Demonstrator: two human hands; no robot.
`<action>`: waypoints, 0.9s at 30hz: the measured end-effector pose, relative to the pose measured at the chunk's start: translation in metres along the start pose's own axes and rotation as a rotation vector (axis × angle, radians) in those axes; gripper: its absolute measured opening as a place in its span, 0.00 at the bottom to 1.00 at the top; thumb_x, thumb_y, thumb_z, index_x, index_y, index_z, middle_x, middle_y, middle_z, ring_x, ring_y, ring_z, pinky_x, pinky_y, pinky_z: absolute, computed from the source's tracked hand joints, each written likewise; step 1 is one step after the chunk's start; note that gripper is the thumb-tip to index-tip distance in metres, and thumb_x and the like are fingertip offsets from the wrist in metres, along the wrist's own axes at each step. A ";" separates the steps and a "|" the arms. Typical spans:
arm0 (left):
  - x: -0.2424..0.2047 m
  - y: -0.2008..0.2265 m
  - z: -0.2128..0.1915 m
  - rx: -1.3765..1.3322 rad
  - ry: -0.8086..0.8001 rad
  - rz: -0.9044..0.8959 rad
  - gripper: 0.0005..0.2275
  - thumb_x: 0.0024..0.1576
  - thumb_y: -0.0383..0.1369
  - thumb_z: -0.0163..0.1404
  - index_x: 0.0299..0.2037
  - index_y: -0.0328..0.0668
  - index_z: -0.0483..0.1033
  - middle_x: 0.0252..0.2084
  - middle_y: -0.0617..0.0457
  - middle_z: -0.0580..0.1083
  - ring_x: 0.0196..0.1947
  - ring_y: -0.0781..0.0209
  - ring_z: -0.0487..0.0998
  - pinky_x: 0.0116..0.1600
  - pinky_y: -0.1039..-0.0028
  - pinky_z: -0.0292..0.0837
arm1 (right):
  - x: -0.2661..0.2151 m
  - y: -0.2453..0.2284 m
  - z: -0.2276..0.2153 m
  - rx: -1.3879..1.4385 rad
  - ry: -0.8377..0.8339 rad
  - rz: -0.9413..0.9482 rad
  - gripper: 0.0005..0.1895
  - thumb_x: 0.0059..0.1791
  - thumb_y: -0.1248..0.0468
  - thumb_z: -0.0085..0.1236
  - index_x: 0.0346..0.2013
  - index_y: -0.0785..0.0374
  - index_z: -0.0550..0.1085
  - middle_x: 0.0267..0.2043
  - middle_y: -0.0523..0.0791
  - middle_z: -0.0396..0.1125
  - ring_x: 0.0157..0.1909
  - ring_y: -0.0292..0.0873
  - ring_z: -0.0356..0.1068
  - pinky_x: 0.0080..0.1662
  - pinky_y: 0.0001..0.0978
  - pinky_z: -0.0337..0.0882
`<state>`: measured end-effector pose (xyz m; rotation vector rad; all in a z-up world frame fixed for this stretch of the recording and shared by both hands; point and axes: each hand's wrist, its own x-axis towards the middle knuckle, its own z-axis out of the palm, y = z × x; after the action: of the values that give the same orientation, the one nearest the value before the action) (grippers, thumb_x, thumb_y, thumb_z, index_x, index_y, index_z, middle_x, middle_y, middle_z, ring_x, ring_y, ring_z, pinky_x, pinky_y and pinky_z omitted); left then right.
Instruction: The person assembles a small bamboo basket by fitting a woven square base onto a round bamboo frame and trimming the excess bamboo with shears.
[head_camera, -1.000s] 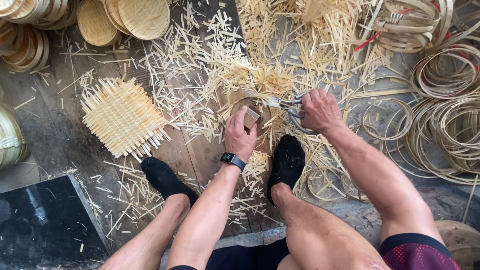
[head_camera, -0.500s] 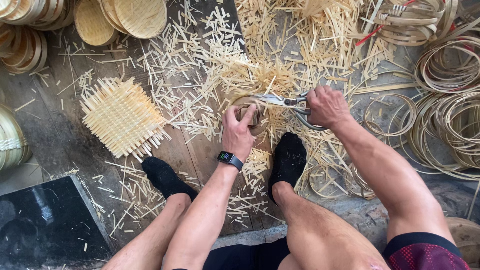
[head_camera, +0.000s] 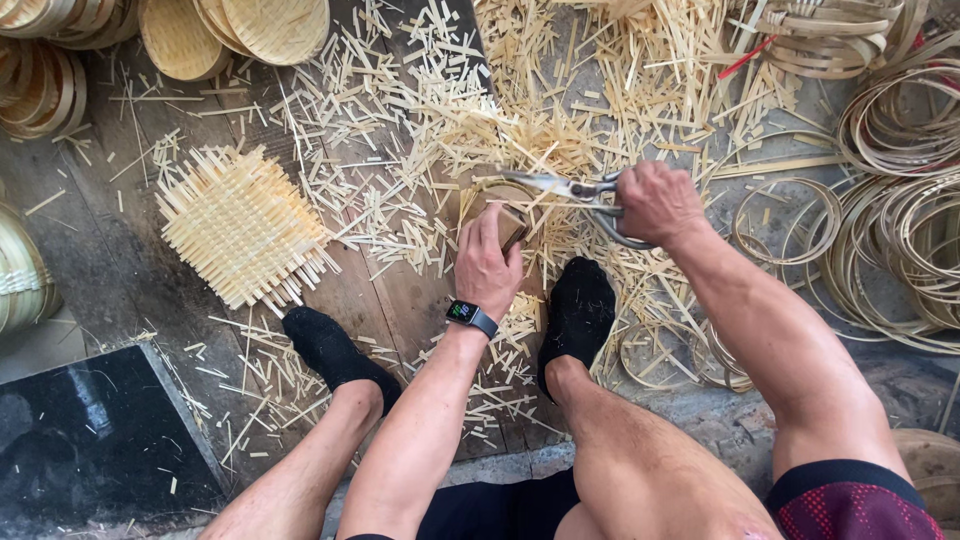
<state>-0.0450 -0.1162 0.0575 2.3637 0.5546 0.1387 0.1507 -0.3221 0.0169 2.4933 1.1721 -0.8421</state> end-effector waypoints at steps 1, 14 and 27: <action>0.001 0.000 -0.002 -0.012 -0.013 -0.009 0.31 0.50 0.24 0.59 0.65 0.36 0.61 0.58 0.39 0.71 0.59 0.40 0.71 0.66 0.58 0.66 | -0.001 0.005 -0.005 -0.001 -0.017 0.013 0.14 0.57 0.57 0.49 0.46 0.67 0.72 0.41 0.51 0.69 0.41 0.45 0.71 0.44 0.39 0.75; -0.002 -0.013 -0.008 0.059 -0.051 -0.036 0.30 0.48 0.27 0.62 0.64 0.56 0.72 0.50 0.41 0.68 0.53 0.43 0.71 0.59 0.58 0.72 | 0.004 0.009 0.013 -0.026 0.051 -0.020 0.14 0.58 0.57 0.47 0.41 0.65 0.74 0.35 0.49 0.67 0.37 0.43 0.67 0.39 0.37 0.73; -0.004 -0.024 -0.011 0.048 -0.034 0.040 0.34 0.49 0.20 0.54 0.70 0.40 0.64 0.60 0.37 0.68 0.60 0.39 0.71 0.66 0.57 0.70 | 0.011 -0.014 -0.004 -0.021 0.211 -0.104 0.12 0.50 0.60 0.50 0.37 0.68 0.74 0.33 0.51 0.69 0.33 0.44 0.69 0.35 0.36 0.72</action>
<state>-0.0598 -0.0955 0.0505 2.4204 0.4995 0.1041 0.1471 -0.3051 0.0135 2.5728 1.3808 -0.5981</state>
